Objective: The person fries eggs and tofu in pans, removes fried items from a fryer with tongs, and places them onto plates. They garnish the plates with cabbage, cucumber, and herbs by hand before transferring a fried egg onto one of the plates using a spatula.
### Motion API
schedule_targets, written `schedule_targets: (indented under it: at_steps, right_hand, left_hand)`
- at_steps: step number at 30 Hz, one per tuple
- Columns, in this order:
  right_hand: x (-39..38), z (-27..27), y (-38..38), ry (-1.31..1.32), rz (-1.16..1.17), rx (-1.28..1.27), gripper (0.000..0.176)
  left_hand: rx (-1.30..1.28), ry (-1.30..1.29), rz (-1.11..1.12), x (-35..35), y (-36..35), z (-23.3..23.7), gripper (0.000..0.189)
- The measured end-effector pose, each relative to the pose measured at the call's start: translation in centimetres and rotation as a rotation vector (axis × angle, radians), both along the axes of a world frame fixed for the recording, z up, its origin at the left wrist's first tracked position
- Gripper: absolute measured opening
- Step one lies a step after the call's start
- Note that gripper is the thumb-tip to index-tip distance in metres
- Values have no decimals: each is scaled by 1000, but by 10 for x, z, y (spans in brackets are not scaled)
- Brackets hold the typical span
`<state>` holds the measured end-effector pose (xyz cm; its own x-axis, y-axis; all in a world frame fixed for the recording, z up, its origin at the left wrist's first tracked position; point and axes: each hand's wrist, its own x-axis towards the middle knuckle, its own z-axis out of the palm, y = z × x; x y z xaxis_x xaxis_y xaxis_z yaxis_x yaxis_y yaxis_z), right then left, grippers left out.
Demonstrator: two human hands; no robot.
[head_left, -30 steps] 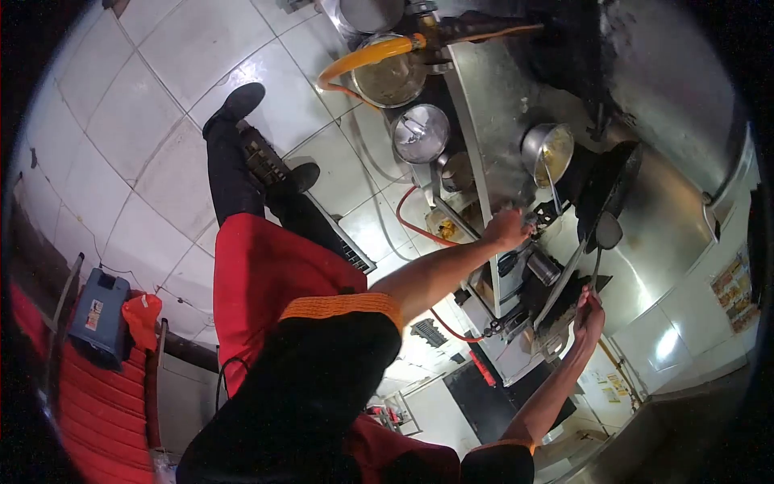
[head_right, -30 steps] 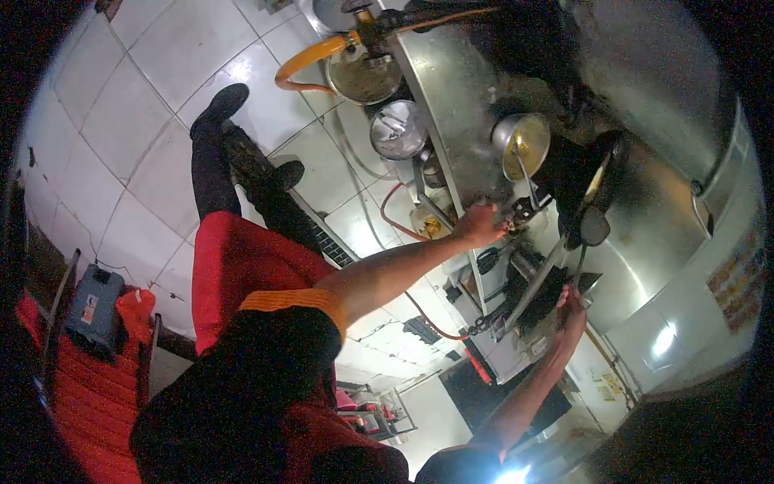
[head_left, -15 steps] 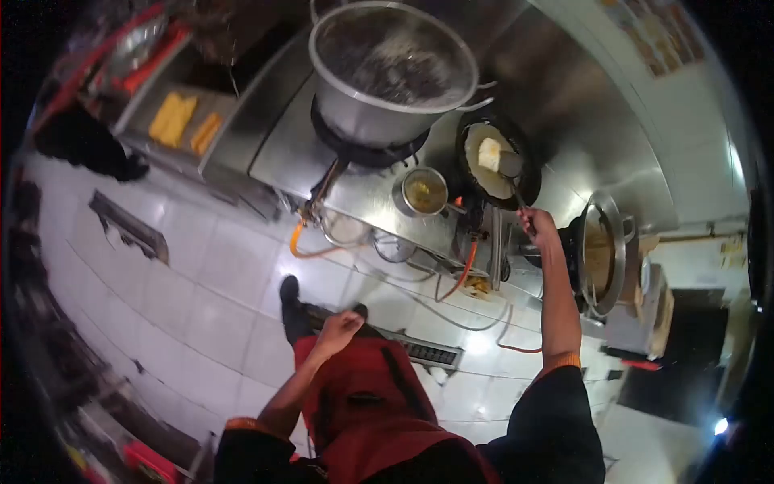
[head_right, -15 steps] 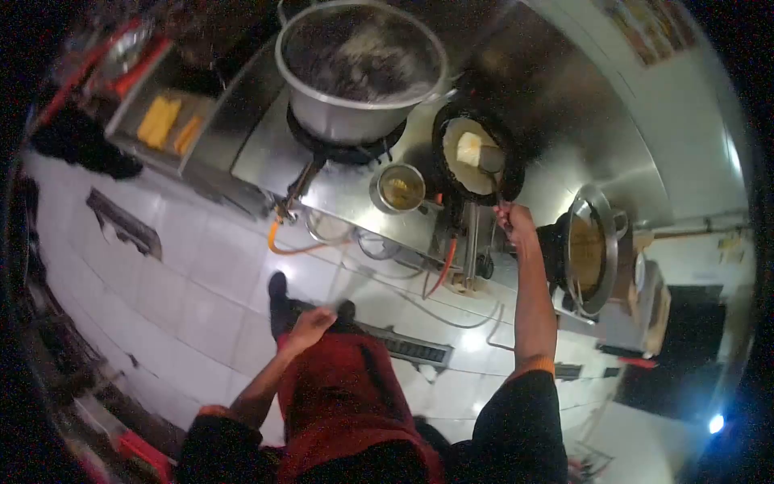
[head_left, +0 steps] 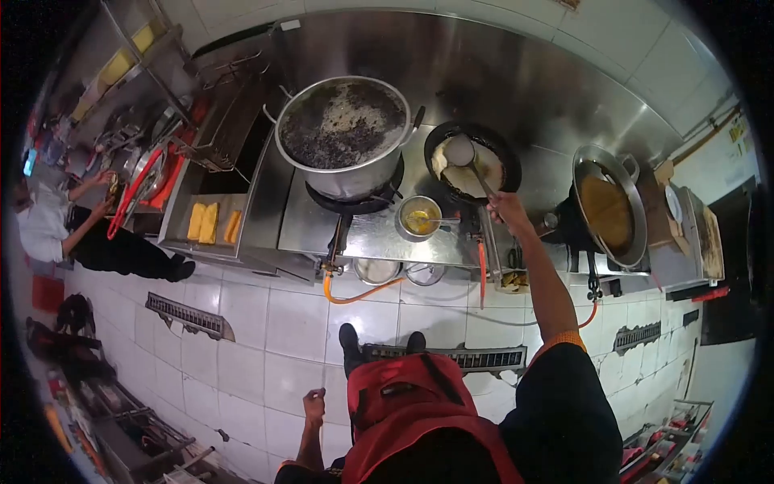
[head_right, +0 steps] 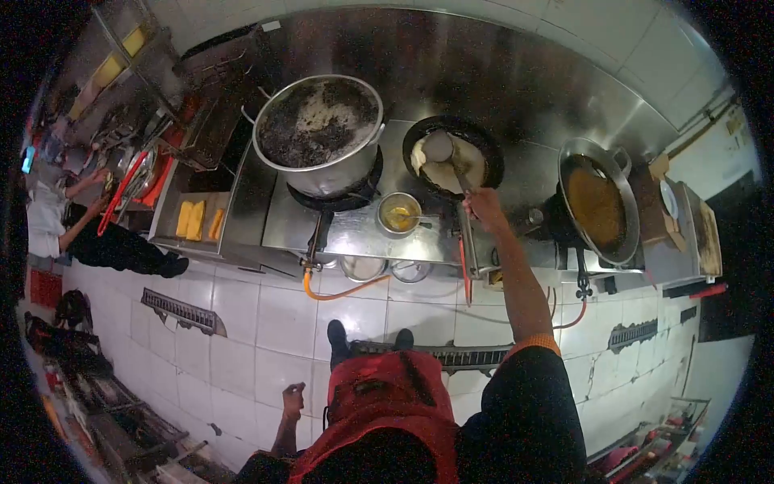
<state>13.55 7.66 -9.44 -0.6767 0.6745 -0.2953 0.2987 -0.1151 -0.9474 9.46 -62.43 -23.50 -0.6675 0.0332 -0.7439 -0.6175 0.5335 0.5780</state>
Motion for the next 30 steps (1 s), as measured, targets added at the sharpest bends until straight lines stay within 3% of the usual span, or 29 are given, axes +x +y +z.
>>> schedule_targets:
  at_steps: [2, 3, 4, 6, 9, 10, 13, 15, 18, 21, 22, 24, 25, 27, 30]
  right_hand:
    - [0, -6, 2, 97, -23, 60, 25]
    - [1, -6, 0, 103, -30, 59, 25]
    - [2, -5, 0, 171, -50, -40, 14]
    - [7, -12, 9, 241, -76, -134, 12]
    - [9, -33, 27, 157, -85, -83, 21]
    - [8, -26, 22, 141, -120, -37, 11]
    - [8, -11, 21, 60, -133, 32, 10]
    - [5, -6, 26, -2, -106, 53, 10]
    - [-5, -3, 26, -107, -82, -144, 10]
    - [-19, -3, 18, -17, -106, -489, 11]
    - [-23, -10, 17, -10, -102, -494, 11]
    - [-30, -13, 13, 118, -162, -758, 10]
    - [-31, -14, 5, 122, -160, -763, 10]
    - [-36, -13, -20, 158, -156, -463, 9]
    - [-41, 4, -56, 116, -184, -272, 6]
  left_hand:
    - [-45, 5, -16, 15, -15, -12, 27]
    - [-1, 134, -147, 27, -35, -28, 29]
    - [-28, 42, -71, 30, -36, -27, 30]
    - [-57, -45, 1, 40, -35, -17, 31]
    - [-135, -115, 86, 53, -37, -7, 35]
    - [-134, -114, 84, 59, -45, -16, 35]
    - [52, 41, 51, 69, -57, -23, 36]
    - [-99, 14, -110, 72, -63, -25, 33]
    - [-51, 98, -145, 84, -71, -28, 30]
    - [-126, -6, -30, 90, -68, -22, 26]
    - [-130, 2, -28, 93, -68, -20, 26]
    - [-68, 135, -82, 98, -70, -18, 24]
    - [-41, 181, -95, 101, -71, -20, 24]
    - [-32, 238, -151, 105, -72, -24, 23]
    - [-58, 246, -240, 107, -62, -11, 23]
